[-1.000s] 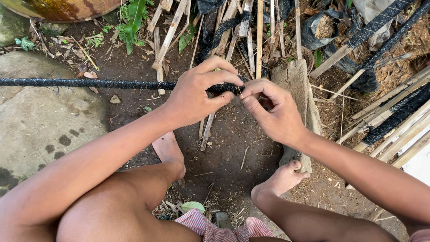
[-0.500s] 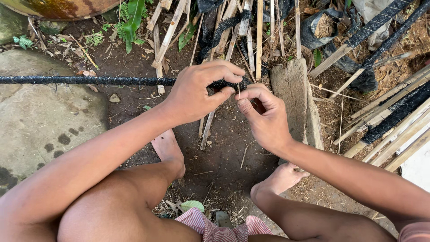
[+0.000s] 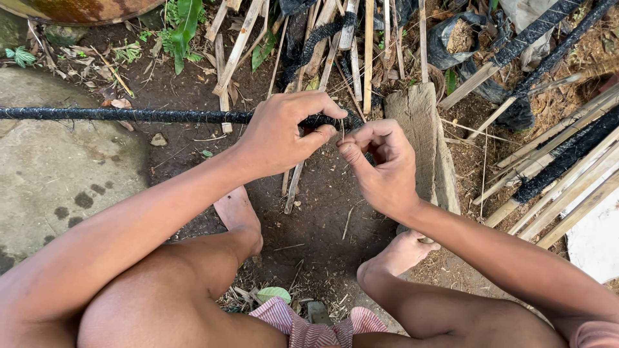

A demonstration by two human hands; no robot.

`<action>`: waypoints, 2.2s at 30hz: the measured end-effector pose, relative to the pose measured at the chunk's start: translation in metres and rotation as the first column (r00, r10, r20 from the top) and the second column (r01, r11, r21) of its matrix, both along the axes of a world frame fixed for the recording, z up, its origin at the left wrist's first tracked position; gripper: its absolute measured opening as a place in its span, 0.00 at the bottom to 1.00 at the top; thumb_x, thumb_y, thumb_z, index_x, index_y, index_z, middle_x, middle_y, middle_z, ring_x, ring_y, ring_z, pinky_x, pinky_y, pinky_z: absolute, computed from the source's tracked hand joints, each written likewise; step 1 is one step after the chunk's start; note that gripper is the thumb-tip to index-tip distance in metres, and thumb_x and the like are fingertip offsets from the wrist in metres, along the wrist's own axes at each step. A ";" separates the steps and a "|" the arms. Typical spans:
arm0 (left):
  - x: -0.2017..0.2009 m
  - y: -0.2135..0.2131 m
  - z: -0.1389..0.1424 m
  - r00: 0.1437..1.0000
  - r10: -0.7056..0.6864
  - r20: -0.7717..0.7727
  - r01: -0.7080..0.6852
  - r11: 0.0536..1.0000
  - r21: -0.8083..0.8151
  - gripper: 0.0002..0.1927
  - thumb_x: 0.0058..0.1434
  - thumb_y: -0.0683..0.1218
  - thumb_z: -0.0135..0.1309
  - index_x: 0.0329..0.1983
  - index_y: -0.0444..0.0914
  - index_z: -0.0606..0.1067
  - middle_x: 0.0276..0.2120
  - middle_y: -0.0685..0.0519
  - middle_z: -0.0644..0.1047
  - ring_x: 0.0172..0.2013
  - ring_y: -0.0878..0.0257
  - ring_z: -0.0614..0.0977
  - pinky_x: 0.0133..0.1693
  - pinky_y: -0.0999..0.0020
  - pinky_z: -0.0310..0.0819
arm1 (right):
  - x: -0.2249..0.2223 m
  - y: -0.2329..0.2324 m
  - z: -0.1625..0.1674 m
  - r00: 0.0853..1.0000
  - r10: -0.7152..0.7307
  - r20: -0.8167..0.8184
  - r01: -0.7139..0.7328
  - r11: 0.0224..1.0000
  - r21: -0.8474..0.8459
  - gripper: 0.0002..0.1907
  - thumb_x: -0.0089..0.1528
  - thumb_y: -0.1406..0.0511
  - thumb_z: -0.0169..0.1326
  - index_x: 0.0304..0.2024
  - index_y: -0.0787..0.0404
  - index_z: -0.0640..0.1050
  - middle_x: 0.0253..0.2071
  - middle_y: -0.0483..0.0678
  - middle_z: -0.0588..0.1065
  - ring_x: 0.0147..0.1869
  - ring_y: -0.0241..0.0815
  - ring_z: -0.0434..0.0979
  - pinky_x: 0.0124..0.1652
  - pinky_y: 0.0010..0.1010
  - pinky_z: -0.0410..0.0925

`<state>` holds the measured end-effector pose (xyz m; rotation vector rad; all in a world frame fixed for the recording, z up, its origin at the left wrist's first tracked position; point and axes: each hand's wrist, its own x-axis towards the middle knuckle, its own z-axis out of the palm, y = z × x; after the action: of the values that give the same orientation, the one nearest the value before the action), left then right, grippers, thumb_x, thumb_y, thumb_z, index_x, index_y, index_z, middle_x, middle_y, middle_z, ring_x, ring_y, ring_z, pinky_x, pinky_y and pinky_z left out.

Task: The person sits on the ground and repairs a black rope by hand. They wrap a thin strand around a section of the rope, tie it off, and then use a knife to trim the excess material.

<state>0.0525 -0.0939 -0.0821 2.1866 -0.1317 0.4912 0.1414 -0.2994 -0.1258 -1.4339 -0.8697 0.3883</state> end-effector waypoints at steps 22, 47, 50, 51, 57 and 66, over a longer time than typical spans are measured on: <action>0.003 0.001 0.002 1.000 0.001 -0.017 -0.001 1.000 -0.011 0.09 0.62 0.42 0.59 0.46 0.38 0.79 0.44 0.50 0.84 0.45 0.57 0.87 0.48 0.62 0.81 | -0.002 -0.010 0.020 0.869 0.060 0.491 -0.009 0.994 -0.105 0.04 0.65 0.69 0.62 0.42 0.57 0.82 0.53 0.50 0.67 0.49 0.37 0.70 0.49 0.27 0.66; 0.000 0.006 0.007 1.000 -0.016 0.013 0.016 1.000 -0.005 0.11 0.63 0.42 0.60 0.48 0.38 0.79 0.44 0.49 0.84 0.46 0.56 0.87 0.49 0.62 0.81 | 0.014 -0.031 0.023 0.801 0.198 0.565 -0.168 0.980 -0.105 0.03 0.67 0.72 0.58 0.42 0.63 0.76 0.44 0.51 0.79 0.44 0.40 0.80 0.43 0.29 0.73; 0.000 0.005 0.005 1.000 -0.019 -0.001 0.019 1.000 0.002 0.11 0.63 0.42 0.60 0.48 0.38 0.79 0.44 0.49 0.84 0.46 0.56 0.87 0.49 0.62 0.81 | 0.013 -0.035 0.020 0.811 0.191 0.553 -0.162 0.981 -0.103 0.03 0.67 0.73 0.57 0.43 0.63 0.76 0.41 0.51 0.78 0.39 0.38 0.79 0.38 0.27 0.71; 0.000 0.005 0.005 1.000 -0.014 -0.008 0.014 1.000 0.000 0.11 0.63 0.42 0.60 0.48 0.37 0.79 0.44 0.49 0.84 0.46 0.56 0.87 0.48 0.62 0.81 | 0.013 -0.037 0.019 0.816 0.200 0.542 -0.173 0.980 -0.100 0.03 0.68 0.73 0.56 0.43 0.63 0.76 0.41 0.51 0.78 0.38 0.38 0.79 0.37 0.27 0.71; 0.002 0.014 0.006 0.999 0.005 0.033 -0.006 0.999 0.033 0.09 0.65 0.40 0.57 0.49 0.37 0.79 0.46 0.48 0.83 0.47 0.57 0.87 0.51 0.63 0.81 | 0.006 -0.045 0.015 0.934 0.144 0.328 -0.055 0.962 -0.268 0.03 0.69 0.73 0.51 0.43 0.63 0.76 0.29 0.43 0.76 0.28 0.31 0.75 0.28 0.23 0.67; -0.003 0.011 0.005 1.000 0.001 -0.013 -0.001 1.000 0.007 0.11 0.63 0.41 0.59 0.48 0.36 0.79 0.45 0.47 0.83 0.46 0.56 0.87 0.50 0.62 0.81 | 0.043 -0.012 0.048 0.995 0.076 0.060 -0.041 0.891 -0.451 0.19 0.72 0.53 0.41 0.48 0.63 0.70 0.39 0.47 0.70 0.38 0.36 0.68 0.37 0.28 0.66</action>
<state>0.0497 -0.0827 -0.0769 2.1968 -0.1254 0.4772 0.1841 -0.3114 -0.0775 -1.8630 -0.9236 0.6140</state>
